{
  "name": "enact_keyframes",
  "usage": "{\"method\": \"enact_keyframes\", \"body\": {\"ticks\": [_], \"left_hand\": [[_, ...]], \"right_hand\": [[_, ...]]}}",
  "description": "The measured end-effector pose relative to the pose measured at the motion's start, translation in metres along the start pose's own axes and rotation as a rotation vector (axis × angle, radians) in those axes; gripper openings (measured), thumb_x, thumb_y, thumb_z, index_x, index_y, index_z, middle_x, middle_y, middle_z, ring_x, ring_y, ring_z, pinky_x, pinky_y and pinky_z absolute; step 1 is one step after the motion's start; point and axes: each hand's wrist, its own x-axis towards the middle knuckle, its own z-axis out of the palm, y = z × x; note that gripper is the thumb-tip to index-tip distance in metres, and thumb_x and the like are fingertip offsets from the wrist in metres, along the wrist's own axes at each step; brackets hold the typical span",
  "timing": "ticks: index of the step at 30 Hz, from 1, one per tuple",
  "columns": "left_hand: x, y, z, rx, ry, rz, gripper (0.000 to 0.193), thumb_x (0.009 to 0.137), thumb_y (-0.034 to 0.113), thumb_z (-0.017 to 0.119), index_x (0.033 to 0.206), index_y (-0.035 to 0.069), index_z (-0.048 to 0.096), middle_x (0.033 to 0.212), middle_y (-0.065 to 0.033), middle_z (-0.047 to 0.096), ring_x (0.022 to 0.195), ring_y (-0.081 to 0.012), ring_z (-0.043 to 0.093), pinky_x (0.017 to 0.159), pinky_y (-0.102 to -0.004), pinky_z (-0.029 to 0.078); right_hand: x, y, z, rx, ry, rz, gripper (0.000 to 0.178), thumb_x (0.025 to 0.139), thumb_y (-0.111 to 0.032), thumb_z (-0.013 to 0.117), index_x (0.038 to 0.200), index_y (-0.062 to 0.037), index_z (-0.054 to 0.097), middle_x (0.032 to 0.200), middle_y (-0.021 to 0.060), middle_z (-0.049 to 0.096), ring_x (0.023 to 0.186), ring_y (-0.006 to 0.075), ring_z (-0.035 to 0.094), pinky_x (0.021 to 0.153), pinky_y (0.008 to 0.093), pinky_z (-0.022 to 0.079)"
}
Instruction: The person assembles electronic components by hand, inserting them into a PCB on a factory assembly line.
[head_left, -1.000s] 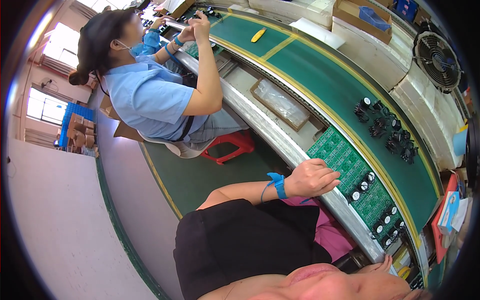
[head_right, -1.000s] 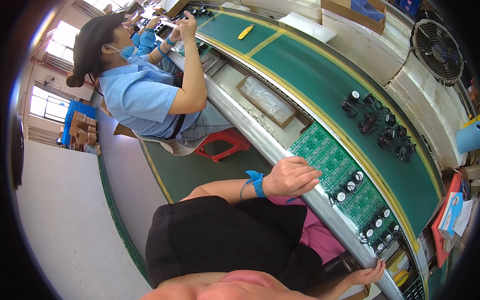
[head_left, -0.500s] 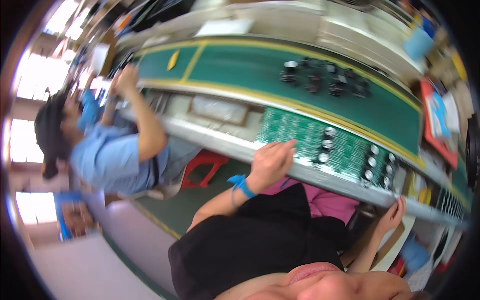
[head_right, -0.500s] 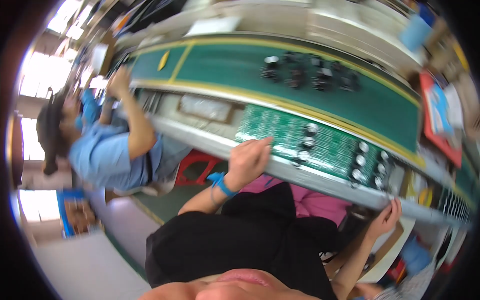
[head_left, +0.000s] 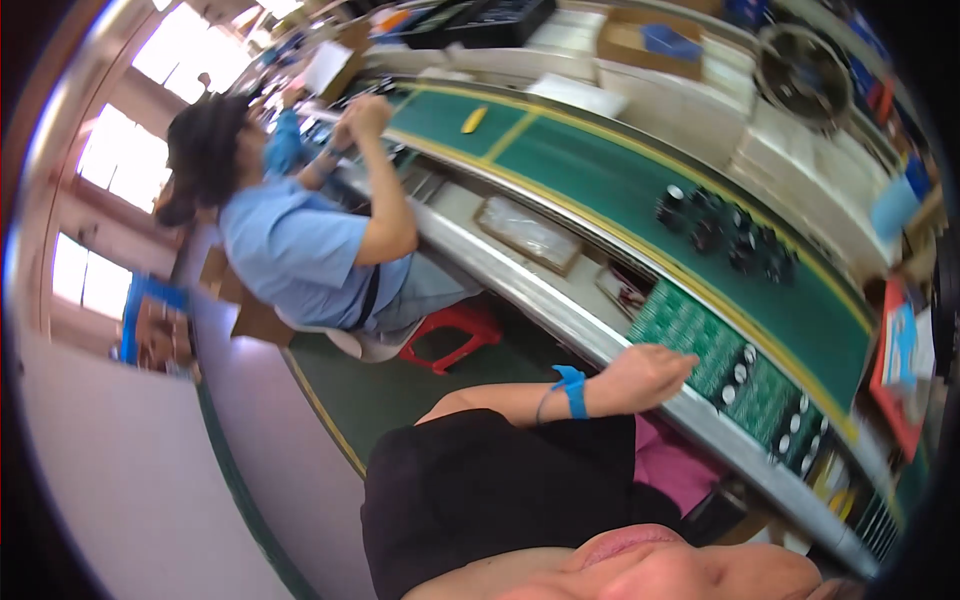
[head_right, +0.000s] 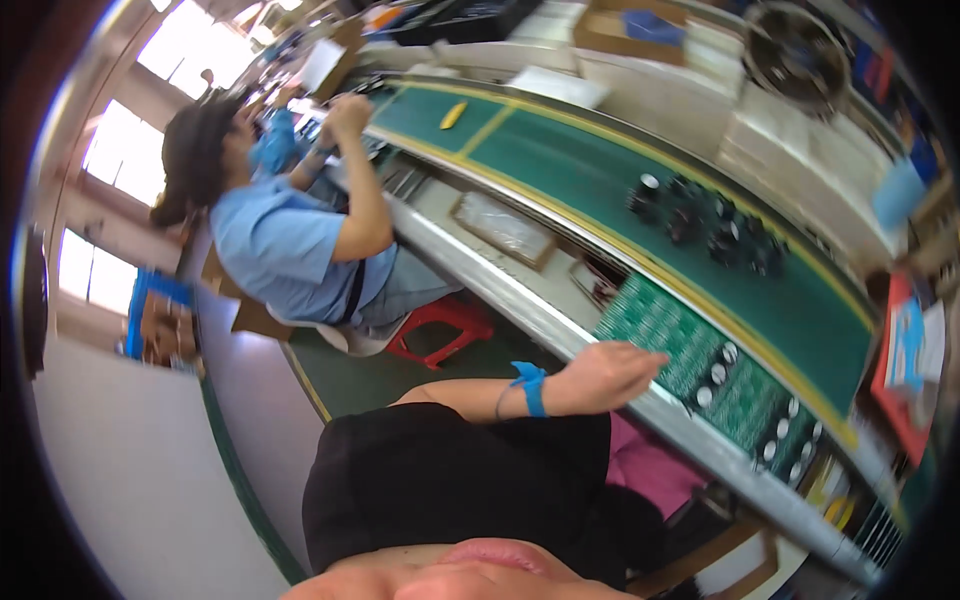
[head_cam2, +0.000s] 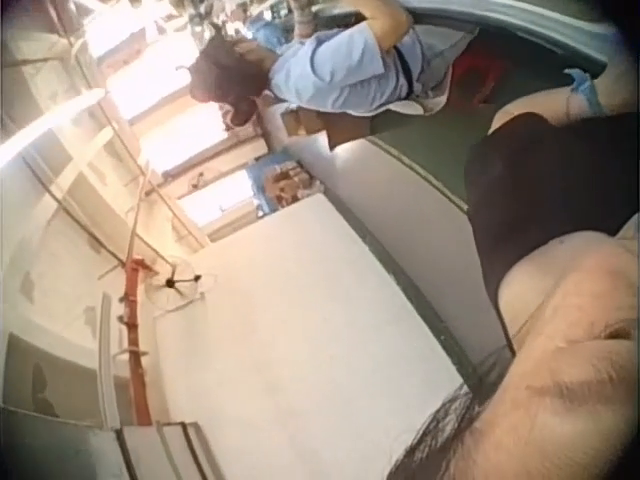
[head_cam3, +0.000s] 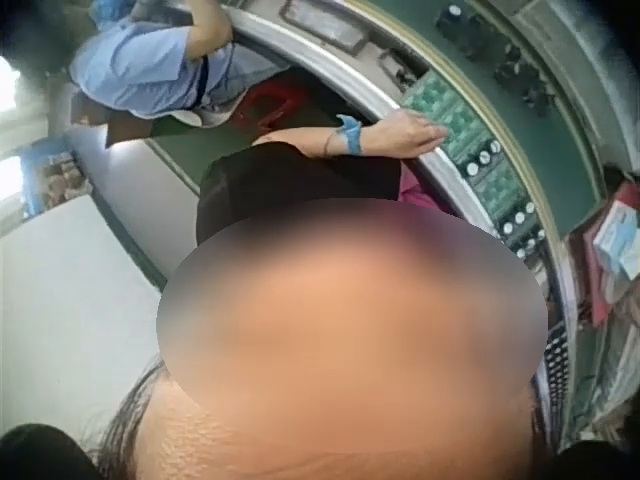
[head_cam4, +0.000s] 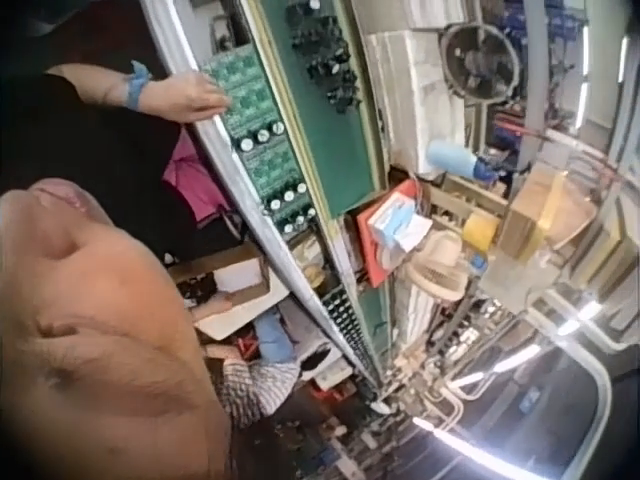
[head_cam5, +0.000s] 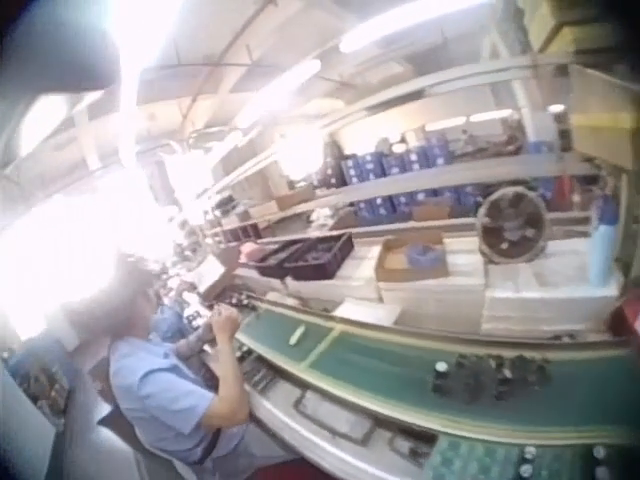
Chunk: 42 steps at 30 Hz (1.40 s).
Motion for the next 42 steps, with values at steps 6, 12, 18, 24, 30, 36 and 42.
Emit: {"method": "enact_keyframes", "body": {"ticks": [6, 12, 18, 24, 30, 36, 42], "left_hand": [[-0.004, 0.008, 0.015, 0.028, 0.092, -0.009, 0.017, 0.084, 0.012, 0.06, 0.097, 0.0, 0.061, 0.067, -0.0124, 0.058, 0.062, -0.031, 0.059, 0.059, -0.0413, 0.048], [0.003, 0.006, 0.021, 0.044, -0.045, 0.009, 0.022, 0.084, 0.01, 0.06, 0.103, -0.002, 0.06, 0.078, -0.0112, 0.061, 0.068, -0.0273, 0.06, 0.064, -0.0373, 0.05], [0.007, 0.012, 0.029, 0.028, -0.077, 0.034, 0.024, 0.083, 0.01, 0.061, 0.103, -0.002, 0.059, 0.08, -0.0111, 0.061, 0.07, -0.0269, 0.06, 0.066, -0.0368, 0.051], [0.007, 0.019, 0.036, -0.015, -0.103, 0.046, 0.023, 0.082, 0.01, 0.061, 0.101, -0.002, 0.059, 0.083, -0.0121, 0.06, 0.074, -0.0285, 0.061, 0.068, -0.0375, 0.051], [0.006, 0.025, 0.047, -0.055, -0.106, 0.078, 0.022, 0.082, 0.011, 0.061, 0.1, -0.002, 0.059, 0.082, -0.0132, 0.059, 0.079, -0.0312, 0.061, 0.07, -0.039, 0.051], [0.009, 0.029, 0.049, -0.041, -0.171, 0.071, 0.024, 0.081, 0.012, 0.061, 0.1, -0.002, 0.059, 0.081, -0.0133, 0.057, 0.079, -0.0319, 0.06, 0.072, -0.0388, 0.05], [0.012, 0.034, 0.056, -0.033, -0.179, 0.09, 0.026, 0.079, 0.013, 0.062, 0.1, -0.002, 0.06, 0.082, -0.014, 0.057, 0.081, -0.0323, 0.06, 0.073, -0.0387, 0.05]], "right_hand": [[0.112, -0.031, 0.06, 0.105, 0.031, -0.14, 0.019, 0.09, -0.013, 0.061, 0.095, 0.0044, 0.067, 0.089, 0.0205, 0.067, 0.078, 0.031, 0.064, 0.072, 0.0369, 0.053], [0.119, -0.033, 0.074, 0.122, -0.021, -0.128, 0.02, 0.09, -0.014, 0.061, 0.098, 0.0044, 0.067, 0.09, 0.0201, 0.067, 0.08, 0.0309, 0.064, 0.074, 0.0372, 0.052], [0.13, -0.032, 0.088, 0.138, -0.093, -0.13, 0.022, 0.089, -0.014, 0.061, 0.1, 0.0044, 0.066, 0.092, 0.0197, 0.067, 0.082, 0.0309, 0.064, 0.075, 0.0374, 0.052], [0.147, -0.023, 0.096, 0.147, -0.162, -0.133, 0.023, 0.089, -0.014, 0.061, 0.102, 0.0044, 0.065, 0.094, 0.0194, 0.067, 0.084, 0.0308, 0.064, 0.077, 0.0377, 0.051], [0.162, -0.026, 0.104, 0.165, -0.24, -0.141, 0.025, 0.088, -0.014, 0.061, 0.104, 0.0044, 0.064, 0.095, 0.019, 0.067, 0.086, 0.0308, 0.063, 0.079, 0.038, 0.051], [0.173, -0.029, 0.106, 0.177, -0.319, -0.142, 0.026, 0.088, -0.015, 0.06, 0.106, 0.0044, 0.064, 0.097, 0.0187, 0.067, 0.088, 0.0307, 0.063, 0.08, 0.0383, 0.05], [0.186, -0.031, 0.103, 0.191, -0.385, -0.14, 0.028, 0.088, -0.015, 0.06, 0.108, 0.0044, 0.063, 0.099, 0.0183, 0.067, 0.09, 0.0306, 0.063, 0.082, 0.0386, 0.05]]}}
